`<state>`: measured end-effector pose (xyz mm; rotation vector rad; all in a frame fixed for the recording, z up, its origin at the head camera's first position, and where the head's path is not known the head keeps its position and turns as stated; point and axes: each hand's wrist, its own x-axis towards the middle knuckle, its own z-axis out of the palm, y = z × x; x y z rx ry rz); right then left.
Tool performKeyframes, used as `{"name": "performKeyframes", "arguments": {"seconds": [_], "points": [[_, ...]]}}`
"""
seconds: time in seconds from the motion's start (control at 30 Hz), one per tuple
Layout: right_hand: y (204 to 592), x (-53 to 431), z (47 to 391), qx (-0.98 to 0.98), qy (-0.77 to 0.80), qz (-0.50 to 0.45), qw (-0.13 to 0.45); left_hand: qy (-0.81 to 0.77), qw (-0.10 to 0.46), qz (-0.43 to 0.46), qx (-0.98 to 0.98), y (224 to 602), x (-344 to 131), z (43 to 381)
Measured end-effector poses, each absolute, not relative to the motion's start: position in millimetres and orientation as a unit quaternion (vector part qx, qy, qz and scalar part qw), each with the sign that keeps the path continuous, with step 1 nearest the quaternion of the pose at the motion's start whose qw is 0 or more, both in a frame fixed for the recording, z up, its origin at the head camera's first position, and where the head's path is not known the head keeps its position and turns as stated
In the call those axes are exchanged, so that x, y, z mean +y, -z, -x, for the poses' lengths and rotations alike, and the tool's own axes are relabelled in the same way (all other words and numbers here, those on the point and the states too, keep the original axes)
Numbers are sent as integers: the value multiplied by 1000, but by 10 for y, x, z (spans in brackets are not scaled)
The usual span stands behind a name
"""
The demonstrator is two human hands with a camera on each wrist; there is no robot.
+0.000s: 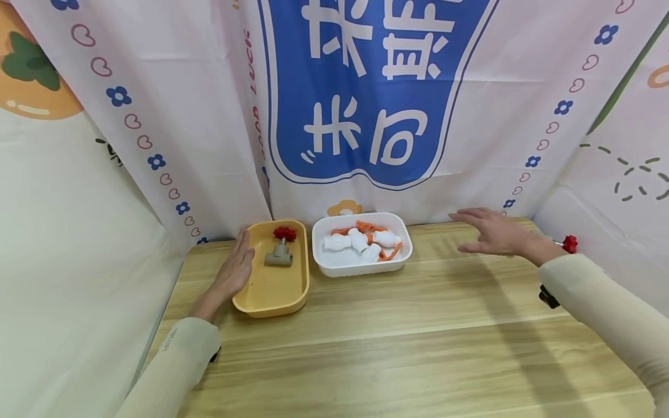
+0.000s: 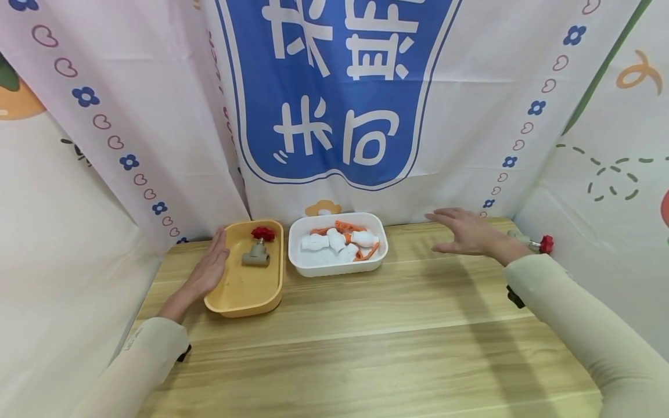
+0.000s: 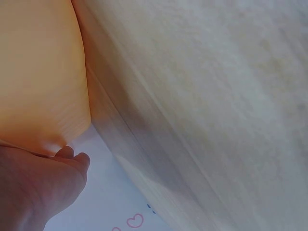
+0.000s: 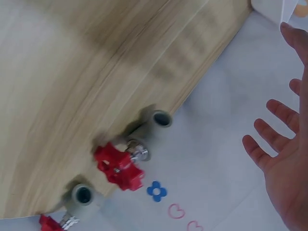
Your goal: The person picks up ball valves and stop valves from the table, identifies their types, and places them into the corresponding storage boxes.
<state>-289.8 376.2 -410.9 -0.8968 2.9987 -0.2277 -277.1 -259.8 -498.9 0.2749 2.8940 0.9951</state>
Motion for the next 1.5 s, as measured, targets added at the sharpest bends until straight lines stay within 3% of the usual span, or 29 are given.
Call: {"name": "performKeyframes", "arguments": {"seconds": [0.6,1.5], "points": [[4436,4333,3070,973,33,226,-24,-316,22,-92,944,5000,-2621,2757],[4773,4571,3171,986,78,141,38,-315,15,-92,945,4997,-2610,2751]]}}
